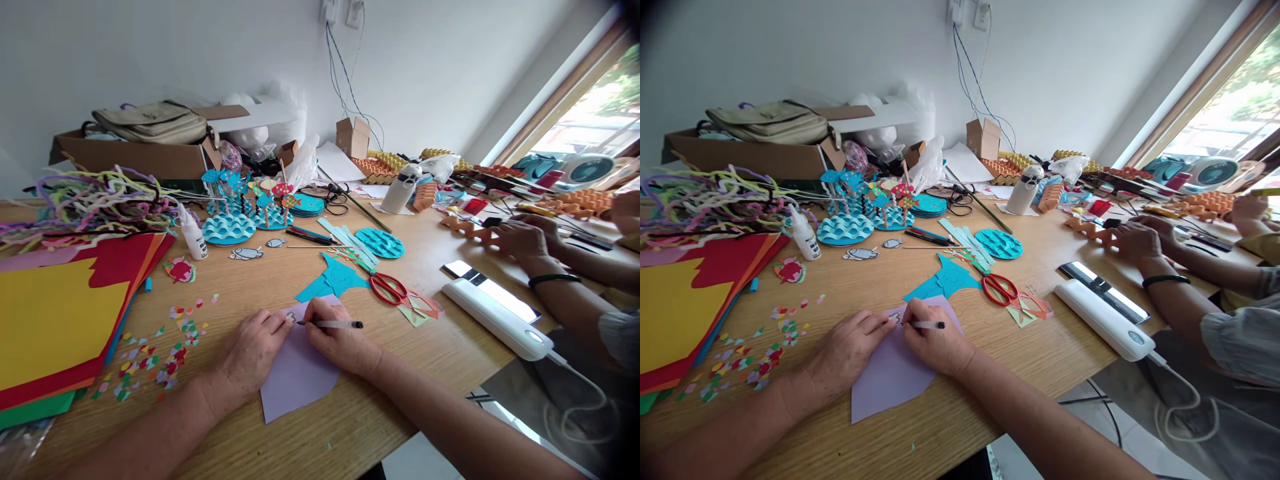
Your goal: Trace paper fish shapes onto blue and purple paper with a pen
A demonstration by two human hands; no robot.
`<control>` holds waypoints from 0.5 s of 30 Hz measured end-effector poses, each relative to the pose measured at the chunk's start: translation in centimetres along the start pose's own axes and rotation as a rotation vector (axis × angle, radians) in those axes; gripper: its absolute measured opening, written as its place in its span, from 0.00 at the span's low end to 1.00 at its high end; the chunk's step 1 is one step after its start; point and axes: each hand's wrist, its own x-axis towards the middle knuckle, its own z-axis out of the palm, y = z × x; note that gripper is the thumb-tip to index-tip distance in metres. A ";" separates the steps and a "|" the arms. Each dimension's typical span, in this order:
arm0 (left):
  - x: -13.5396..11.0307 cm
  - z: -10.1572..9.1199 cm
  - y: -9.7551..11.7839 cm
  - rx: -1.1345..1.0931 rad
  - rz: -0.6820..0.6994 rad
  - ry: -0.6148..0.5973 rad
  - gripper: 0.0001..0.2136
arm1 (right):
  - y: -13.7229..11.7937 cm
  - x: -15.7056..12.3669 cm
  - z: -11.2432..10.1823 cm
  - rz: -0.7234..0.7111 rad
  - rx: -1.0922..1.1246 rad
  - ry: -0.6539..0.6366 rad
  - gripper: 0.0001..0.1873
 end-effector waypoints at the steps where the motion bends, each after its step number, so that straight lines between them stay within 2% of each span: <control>1: 0.0 0.0 0.0 0.005 0.000 0.002 0.12 | 0.0 0.1 -0.1 0.012 0.007 0.015 0.06; 5: 0.0 0.1 -0.1 0.020 0.004 0.003 0.12 | 0.1 0.3 -0.1 0.042 0.036 0.070 0.06; 10: 0.0 0.0 -0.1 0.013 0.018 0.003 0.13 | 0.2 0.4 -0.1 0.091 0.121 0.051 0.05; 15: -0.1 0.0 -0.4 -0.010 0.012 0.057 0.16 | 0.5 1.3 -0.5 0.182 0.352 -0.095 0.07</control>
